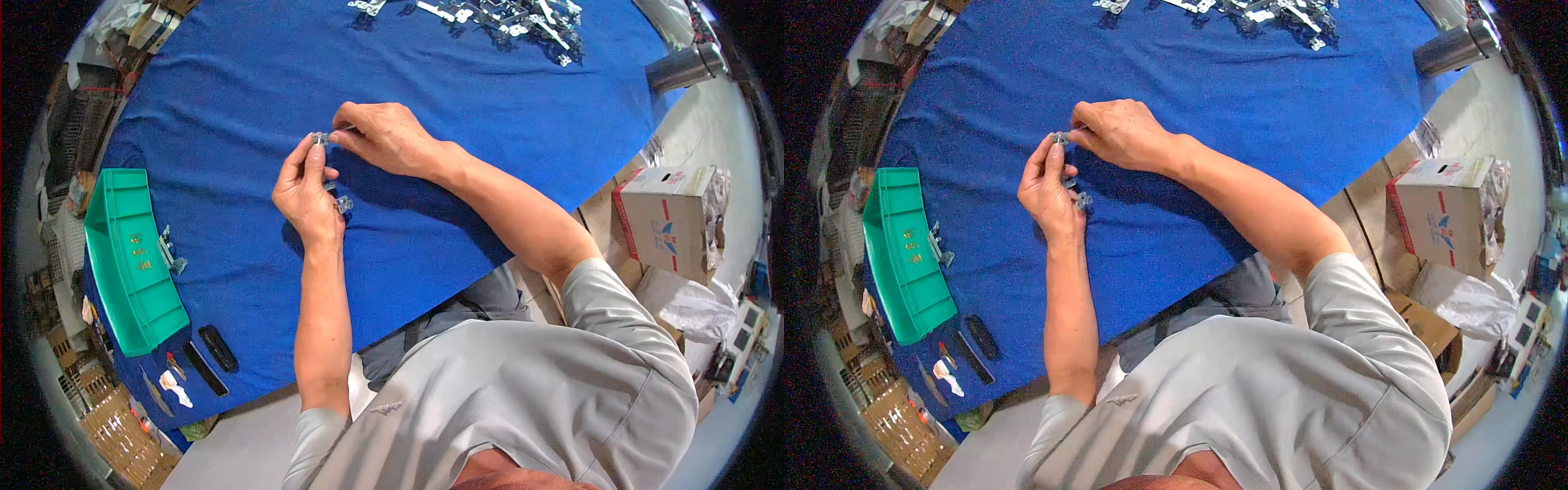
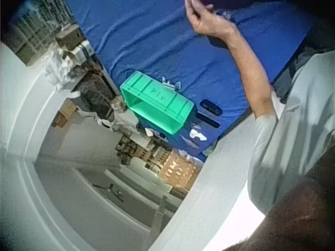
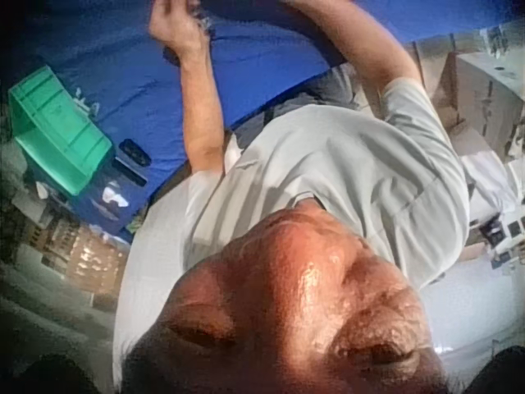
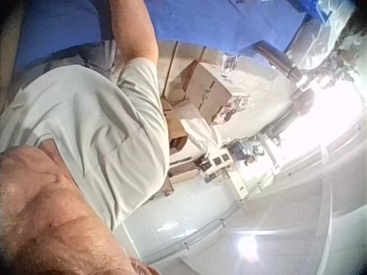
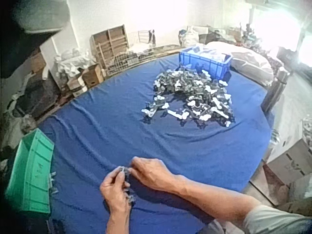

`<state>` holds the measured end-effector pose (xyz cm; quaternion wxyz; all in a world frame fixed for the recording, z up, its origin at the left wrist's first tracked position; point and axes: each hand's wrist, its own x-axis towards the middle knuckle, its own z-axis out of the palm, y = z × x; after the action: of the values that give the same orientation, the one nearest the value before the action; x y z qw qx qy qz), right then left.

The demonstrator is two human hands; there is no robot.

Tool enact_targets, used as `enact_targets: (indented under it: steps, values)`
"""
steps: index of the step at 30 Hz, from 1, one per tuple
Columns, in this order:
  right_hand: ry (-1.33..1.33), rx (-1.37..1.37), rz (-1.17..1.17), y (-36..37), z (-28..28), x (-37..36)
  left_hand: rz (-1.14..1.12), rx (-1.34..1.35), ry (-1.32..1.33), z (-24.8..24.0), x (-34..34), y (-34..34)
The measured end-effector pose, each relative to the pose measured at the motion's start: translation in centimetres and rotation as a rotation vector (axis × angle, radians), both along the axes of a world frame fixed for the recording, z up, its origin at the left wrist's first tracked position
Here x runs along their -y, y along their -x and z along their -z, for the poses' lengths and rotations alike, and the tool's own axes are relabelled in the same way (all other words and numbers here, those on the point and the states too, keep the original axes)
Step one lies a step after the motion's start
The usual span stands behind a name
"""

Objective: The person picks up a metal bracket and a small screw, then joins them together using a screwdriver. After completing the assembly, the person sets the finished piece aside and reaches for another bracket to repeat the process.

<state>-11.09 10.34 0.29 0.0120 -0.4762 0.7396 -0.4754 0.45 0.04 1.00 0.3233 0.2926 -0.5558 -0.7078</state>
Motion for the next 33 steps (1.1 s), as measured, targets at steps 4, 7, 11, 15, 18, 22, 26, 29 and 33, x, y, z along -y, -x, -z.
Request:
enact_targets:
  steps: [4,7,11,15,18,22,26,29,33]
  values:
    - [-0.038,0.003,0.004,-0.02,-0.18,-0.16,0.019,-0.014,0.003,0.40,0.29,-0.10]
    - [-0.104,-0.026,-0.007,0.23,-0.08,-0.22,0.008,0.015,0.018,-0.06,-0.03,0.08]
    - [-0.082,0.014,-0.004,-0.16,-0.52,-0.12,0.017,0.003,0.068,0.74,0.38,-0.02]
    - [-0.104,0.001,0.014,-0.01,-0.34,-0.09,0.013,0.009,0.071,0.50,0.10,0.12]
    - [-0.163,-0.032,-0.001,0.24,-0.22,-0.21,0.010,0.010,0.044,-0.01,-0.14,0.16]
    - [-0.248,-0.059,0.017,0.08,-0.47,-0.06,0.002,-0.009,0.059,0.67,0.13,0.09]
    - [-0.077,-0.074,0.036,-0.07,0.15,-0.02,0.005,0.009,0.069,0.45,0.03,0.03]
    - [-0.053,-0.049,0.033,-0.01,-0.10,-0.10,-0.001,0.021,0.056,0.40,0.06,0.00]
    - [-0.167,-0.072,0.046,-0.12,-0.46,-0.16,-0.003,0.009,0.063,0.66,0.22,-0.04]
